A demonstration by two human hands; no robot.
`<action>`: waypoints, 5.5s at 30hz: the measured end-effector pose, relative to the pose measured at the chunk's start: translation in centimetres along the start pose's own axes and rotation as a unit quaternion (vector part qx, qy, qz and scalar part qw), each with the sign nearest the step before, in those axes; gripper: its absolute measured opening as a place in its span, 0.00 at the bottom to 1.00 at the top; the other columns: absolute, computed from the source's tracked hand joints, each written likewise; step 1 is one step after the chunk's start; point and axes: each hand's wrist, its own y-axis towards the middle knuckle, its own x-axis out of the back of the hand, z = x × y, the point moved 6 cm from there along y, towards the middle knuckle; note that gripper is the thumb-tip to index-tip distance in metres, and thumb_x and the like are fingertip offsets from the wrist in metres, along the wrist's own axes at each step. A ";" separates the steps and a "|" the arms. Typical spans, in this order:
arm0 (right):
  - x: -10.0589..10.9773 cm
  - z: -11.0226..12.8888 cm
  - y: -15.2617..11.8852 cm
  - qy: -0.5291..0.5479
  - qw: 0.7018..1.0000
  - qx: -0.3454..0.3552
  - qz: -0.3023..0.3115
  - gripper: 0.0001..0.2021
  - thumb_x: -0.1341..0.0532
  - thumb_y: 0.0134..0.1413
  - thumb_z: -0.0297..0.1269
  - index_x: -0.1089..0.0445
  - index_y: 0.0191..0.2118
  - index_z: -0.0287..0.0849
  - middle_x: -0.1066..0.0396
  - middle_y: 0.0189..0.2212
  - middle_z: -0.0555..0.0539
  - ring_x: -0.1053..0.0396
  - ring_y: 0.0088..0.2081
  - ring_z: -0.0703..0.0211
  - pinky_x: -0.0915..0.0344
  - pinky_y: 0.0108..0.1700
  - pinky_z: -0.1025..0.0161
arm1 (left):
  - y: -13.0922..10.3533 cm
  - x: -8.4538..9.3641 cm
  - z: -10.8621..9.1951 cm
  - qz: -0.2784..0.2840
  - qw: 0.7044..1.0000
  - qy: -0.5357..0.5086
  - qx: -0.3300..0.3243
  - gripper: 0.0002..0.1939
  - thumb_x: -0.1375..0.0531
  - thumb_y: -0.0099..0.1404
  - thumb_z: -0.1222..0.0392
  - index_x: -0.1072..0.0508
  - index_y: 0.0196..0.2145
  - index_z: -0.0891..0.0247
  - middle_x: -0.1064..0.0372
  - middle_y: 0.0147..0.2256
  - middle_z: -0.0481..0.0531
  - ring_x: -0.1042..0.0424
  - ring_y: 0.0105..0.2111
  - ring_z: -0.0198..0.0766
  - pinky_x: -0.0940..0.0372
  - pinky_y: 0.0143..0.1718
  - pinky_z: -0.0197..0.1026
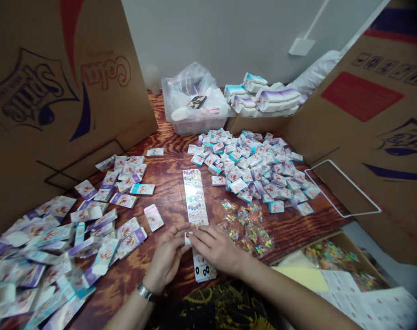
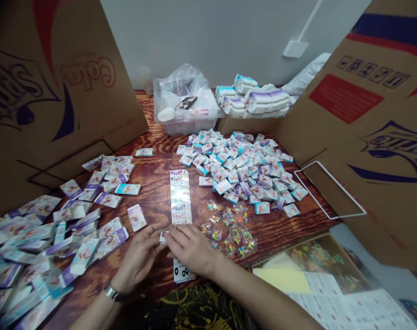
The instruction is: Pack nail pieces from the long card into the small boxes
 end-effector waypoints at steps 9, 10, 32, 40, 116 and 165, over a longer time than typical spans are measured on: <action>-0.5 -11.3 -5.5 0.095 0.892 -0.440 0.043 0.09 0.45 0.58 0.40 0.32 0.42 0.43 0.28 0.33 0.48 0.31 0.34 0.60 0.38 0.34 0.66 | 0.4 0.5 -1.4 0.027 0.973 0.215 -0.084 0.18 0.40 0.57 0.54 0.32 0.44 0.65 0.26 0.35 0.55 0.27 0.35 0.40 0.34 0.40 0.41; -0.9 -12.7 -6.2 0.081 0.874 -0.476 0.049 0.11 0.45 0.58 0.41 0.33 0.42 0.42 0.28 0.31 0.48 0.31 0.31 0.60 0.39 0.31 0.66 | 0.6 1.1 -2.1 0.013 0.958 0.262 -0.119 0.17 0.42 0.59 0.53 0.32 0.44 0.64 0.26 0.37 0.56 0.27 0.36 0.41 0.34 0.41 0.42; 1.1 -9.5 -1.7 0.184 0.927 -0.327 -0.005 0.08 0.47 0.58 0.36 0.34 0.42 0.43 0.28 0.36 0.47 0.30 0.36 0.57 0.36 0.37 0.63 | 1.5 3.8 -5.7 -0.084 0.788 0.537 -0.289 0.16 0.48 0.64 0.59 0.32 0.48 0.62 0.33 0.48 0.58 0.34 0.46 0.47 0.39 0.48 0.50; 2.5 -4.8 1.3 0.090 0.991 -0.062 -0.072 0.13 0.47 0.59 0.28 0.32 0.47 0.45 0.28 0.40 0.44 0.31 0.40 0.56 0.36 0.41 0.58 | -0.5 2.1 -3.4 0.037 0.995 -0.092 0.032 0.13 0.45 0.59 0.58 0.30 0.41 0.66 0.27 0.29 0.53 0.28 0.23 0.35 0.35 0.23 0.35; 2.8 -2.8 2.9 0.239 0.964 -0.112 -0.020 0.11 0.47 0.58 0.27 0.35 0.45 0.46 0.29 0.38 0.47 0.37 0.46 0.54 0.38 0.50 0.52 | -3.5 -2.6 -3.8 0.017 0.686 0.603 -0.407 0.23 0.47 0.63 0.66 0.45 0.56 0.62 0.36 0.47 0.58 0.35 0.48 0.41 0.36 0.48 0.44; 2.2 -4.6 3.4 0.337 0.902 -0.271 0.007 0.08 0.42 0.51 0.27 0.37 0.38 0.44 0.32 0.31 0.51 0.35 0.37 0.59 0.39 0.40 0.61 | -3.7 -2.9 -3.7 -0.063 0.515 0.683 -0.514 0.29 0.51 0.61 0.73 0.49 0.60 0.67 0.38 0.53 0.63 0.39 0.54 0.46 0.37 0.53 0.51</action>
